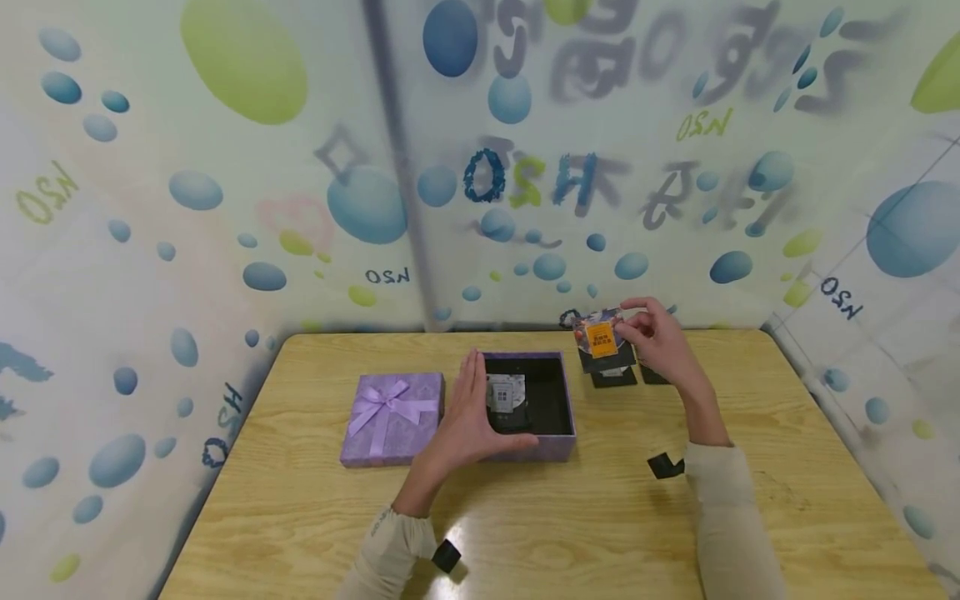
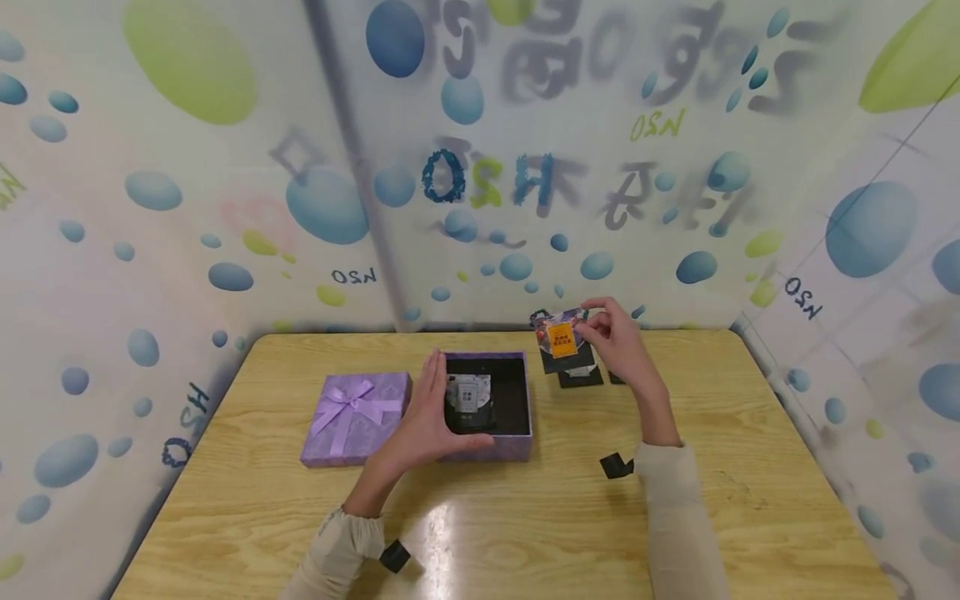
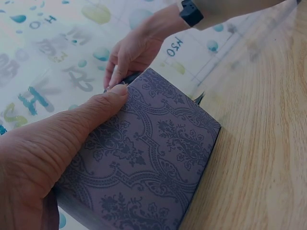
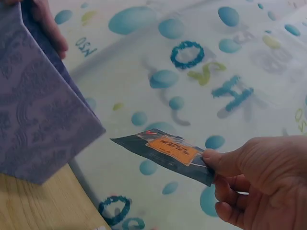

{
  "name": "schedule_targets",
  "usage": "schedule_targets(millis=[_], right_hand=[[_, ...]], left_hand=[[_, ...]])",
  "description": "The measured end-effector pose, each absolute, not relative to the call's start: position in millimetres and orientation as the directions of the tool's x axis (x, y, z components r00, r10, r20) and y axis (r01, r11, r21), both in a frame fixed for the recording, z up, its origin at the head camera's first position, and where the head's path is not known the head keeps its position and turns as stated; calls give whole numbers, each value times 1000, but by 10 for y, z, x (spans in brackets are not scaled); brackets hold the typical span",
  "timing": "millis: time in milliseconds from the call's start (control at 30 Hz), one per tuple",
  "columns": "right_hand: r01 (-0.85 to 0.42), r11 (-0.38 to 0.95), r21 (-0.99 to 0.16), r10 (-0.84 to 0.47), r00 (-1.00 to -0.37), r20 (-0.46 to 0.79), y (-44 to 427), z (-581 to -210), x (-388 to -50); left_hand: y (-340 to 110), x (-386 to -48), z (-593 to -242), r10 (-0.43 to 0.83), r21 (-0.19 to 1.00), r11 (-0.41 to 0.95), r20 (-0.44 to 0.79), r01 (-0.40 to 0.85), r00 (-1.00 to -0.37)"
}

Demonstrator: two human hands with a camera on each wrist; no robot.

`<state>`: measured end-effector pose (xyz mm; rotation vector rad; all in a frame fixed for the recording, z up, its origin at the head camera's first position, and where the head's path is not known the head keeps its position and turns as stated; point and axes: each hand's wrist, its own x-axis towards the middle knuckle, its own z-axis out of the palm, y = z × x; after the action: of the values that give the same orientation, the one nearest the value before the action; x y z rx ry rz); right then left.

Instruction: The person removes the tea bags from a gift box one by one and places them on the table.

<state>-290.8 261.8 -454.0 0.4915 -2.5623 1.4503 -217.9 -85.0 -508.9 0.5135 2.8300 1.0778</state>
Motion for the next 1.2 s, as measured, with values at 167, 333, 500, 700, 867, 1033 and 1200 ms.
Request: schedule_targets(millis=[167,333,500,700,867,1033,1200], right_hand=[[-244,448,-860,-115,-970,215,2797,-4615,-2929],[-197,511,-837,2,-973,231,2953,-4711,-2952],[-140,514,-846,90,-972,216,3088,-4780,-2959],[-81,540,-838,165,-966,200,3213,-4846,-2966],[-5,544,-839,250,-953,168,3334,-4950,-2987],[89,536,-840,364,-922,134,3471,-5038,-3000],[192,493,-849,473,-878,76,3583,-5087,-2996]], left_hand=[[-847,-2181,-5089,331,652,703,54,284,-942],[-849,-2183,-5093,332,656,700,48,280,-942],[-850,-2181,-5094,334,660,695,57,286,-941],[-846,-2179,-5082,332,655,700,56,286,-942],[-843,-2183,-5081,331,655,703,46,279,-943],[-841,-2185,-5079,331,656,700,52,282,-942],[-844,-2184,-5079,331,657,701,47,279,-943]])
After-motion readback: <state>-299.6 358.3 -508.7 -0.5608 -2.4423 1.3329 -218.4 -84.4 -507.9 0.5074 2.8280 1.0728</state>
